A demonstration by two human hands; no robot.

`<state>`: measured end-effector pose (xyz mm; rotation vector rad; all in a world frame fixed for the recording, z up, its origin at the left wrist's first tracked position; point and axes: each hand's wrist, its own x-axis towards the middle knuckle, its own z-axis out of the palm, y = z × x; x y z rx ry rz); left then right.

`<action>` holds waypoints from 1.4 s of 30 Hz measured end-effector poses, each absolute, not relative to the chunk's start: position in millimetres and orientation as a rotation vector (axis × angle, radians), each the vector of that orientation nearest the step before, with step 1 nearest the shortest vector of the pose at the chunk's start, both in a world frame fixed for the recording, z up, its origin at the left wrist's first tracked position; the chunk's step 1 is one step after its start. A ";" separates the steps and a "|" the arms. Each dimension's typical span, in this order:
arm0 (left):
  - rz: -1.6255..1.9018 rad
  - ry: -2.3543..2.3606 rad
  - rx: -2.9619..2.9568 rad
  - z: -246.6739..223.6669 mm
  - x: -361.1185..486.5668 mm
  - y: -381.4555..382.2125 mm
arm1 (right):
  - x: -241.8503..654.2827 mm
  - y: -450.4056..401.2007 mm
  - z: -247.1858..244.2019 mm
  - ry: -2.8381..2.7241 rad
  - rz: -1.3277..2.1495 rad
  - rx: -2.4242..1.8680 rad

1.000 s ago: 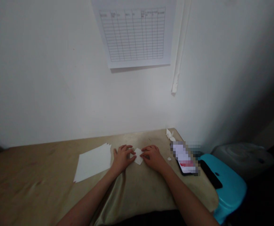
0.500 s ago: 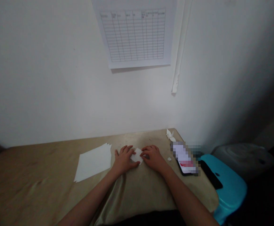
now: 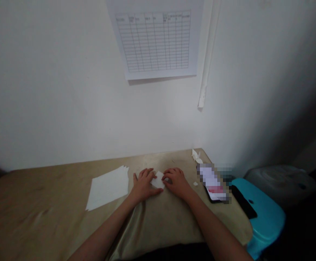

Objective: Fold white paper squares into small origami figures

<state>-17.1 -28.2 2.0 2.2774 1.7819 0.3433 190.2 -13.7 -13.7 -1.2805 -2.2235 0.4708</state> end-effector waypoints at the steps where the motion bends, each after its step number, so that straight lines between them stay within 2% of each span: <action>1: 0.351 1.771 2.279 1.5 -18.5 -27.1 | 190.3 -13.6 -13.4 -2.226 0.472 -1.280; 14: 0.435 1.795 2.197 -0.4 -24.6 -16.5 | 179.4 -19.1 -15.1 -2.225 0.372 -1.411; 42: 0.527 1.787 2.228 -3.5 -28.4 -9.9 | 180.1 -17.3 -17.2 -2.196 0.427 -1.401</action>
